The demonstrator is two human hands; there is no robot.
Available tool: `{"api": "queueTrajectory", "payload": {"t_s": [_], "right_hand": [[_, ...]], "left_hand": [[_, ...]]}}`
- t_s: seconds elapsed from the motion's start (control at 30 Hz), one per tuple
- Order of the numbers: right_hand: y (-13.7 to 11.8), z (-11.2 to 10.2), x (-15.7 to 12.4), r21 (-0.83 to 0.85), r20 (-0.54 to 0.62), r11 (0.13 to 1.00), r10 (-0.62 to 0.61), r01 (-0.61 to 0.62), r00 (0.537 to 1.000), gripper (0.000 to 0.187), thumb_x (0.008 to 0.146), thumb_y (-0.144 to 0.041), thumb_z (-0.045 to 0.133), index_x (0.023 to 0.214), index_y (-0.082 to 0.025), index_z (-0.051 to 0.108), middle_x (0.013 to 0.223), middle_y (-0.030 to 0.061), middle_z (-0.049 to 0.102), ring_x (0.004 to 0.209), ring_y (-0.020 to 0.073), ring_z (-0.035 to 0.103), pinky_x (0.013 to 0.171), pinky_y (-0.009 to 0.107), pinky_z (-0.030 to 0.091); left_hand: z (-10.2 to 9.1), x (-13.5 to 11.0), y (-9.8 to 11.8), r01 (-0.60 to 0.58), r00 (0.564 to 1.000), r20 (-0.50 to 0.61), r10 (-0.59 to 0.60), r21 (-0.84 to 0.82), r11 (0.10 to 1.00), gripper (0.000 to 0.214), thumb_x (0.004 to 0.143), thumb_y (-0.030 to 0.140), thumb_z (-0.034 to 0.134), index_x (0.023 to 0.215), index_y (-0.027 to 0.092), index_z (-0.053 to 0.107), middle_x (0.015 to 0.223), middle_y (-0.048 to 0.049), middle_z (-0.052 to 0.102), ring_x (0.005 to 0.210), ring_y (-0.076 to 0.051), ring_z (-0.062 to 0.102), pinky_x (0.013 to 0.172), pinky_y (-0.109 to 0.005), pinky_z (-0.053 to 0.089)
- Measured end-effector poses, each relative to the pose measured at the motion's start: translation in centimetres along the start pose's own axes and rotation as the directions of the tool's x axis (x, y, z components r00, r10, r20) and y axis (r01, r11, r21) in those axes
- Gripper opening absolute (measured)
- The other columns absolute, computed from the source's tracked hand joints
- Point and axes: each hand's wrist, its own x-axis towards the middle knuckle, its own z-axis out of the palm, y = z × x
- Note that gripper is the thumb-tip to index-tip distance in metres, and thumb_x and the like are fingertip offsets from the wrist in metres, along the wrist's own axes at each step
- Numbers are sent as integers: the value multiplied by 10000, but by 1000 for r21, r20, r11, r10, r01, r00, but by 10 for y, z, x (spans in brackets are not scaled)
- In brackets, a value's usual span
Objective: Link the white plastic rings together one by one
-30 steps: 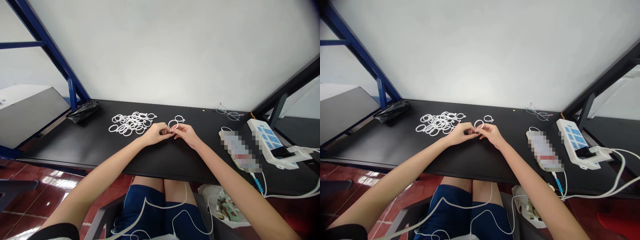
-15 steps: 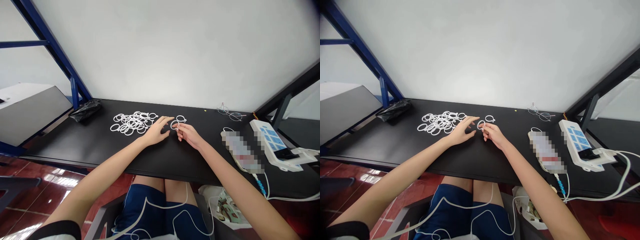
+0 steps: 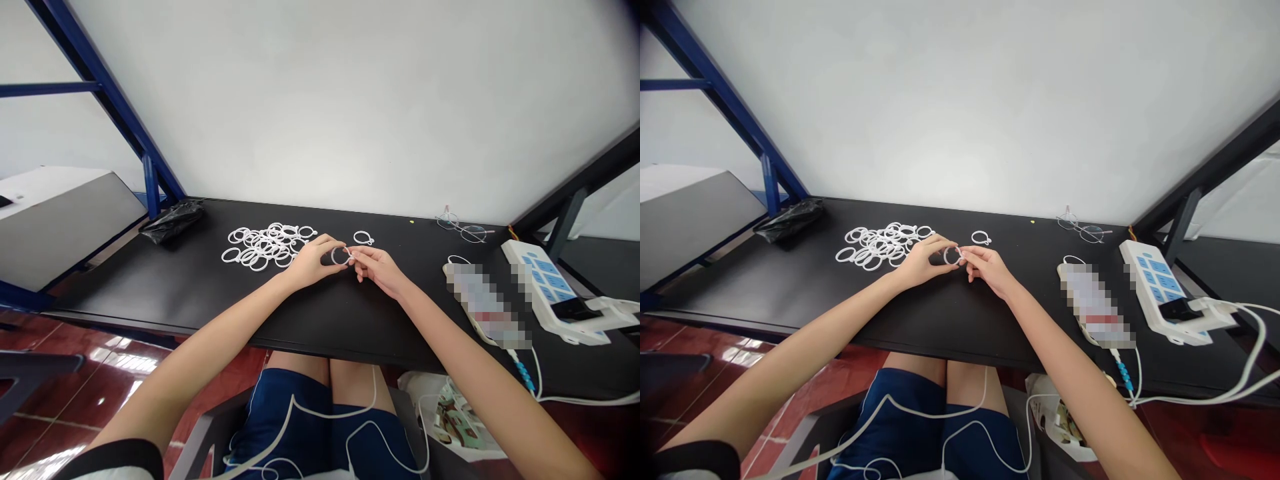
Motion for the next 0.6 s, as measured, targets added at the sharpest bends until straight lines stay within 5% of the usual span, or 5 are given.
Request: {"api": "queueTrajectory", "payload": {"t_s": [0.17,0.37,0.6], "right_hand": [[6,-4,1,-201,-65,972,-136,120,989,357,684,-438,799,926,-186,729,870,73,732,664,146,610,519,267,490],[10,-1,-3,-600,-88,739,-443,308,892,224,781,-430,711,869,-229,758,834,61,741,734,222,664,613,352,514],[12,-4,-4,-657,-51,666,-509,355,860,213,815,-445,679,848,-250,756,827,57,739,739,239,663,627,373,508]], "left_hand": [[-1,1,-4,23,998,-51,-22,36,999,388,782,337,753,1118,176,645,972,-58,616,836,-162,593,777,-308,538],[-2,0,-3,18,999,-34,-15,69,997,369,797,336,735,1121,180,649,1000,-68,620,819,-163,602,767,-315,535],[-4,0,-3,-31,1000,-2,31,91,995,386,830,303,705,1192,198,622,1071,-85,619,862,-176,602,785,-325,530]]}}
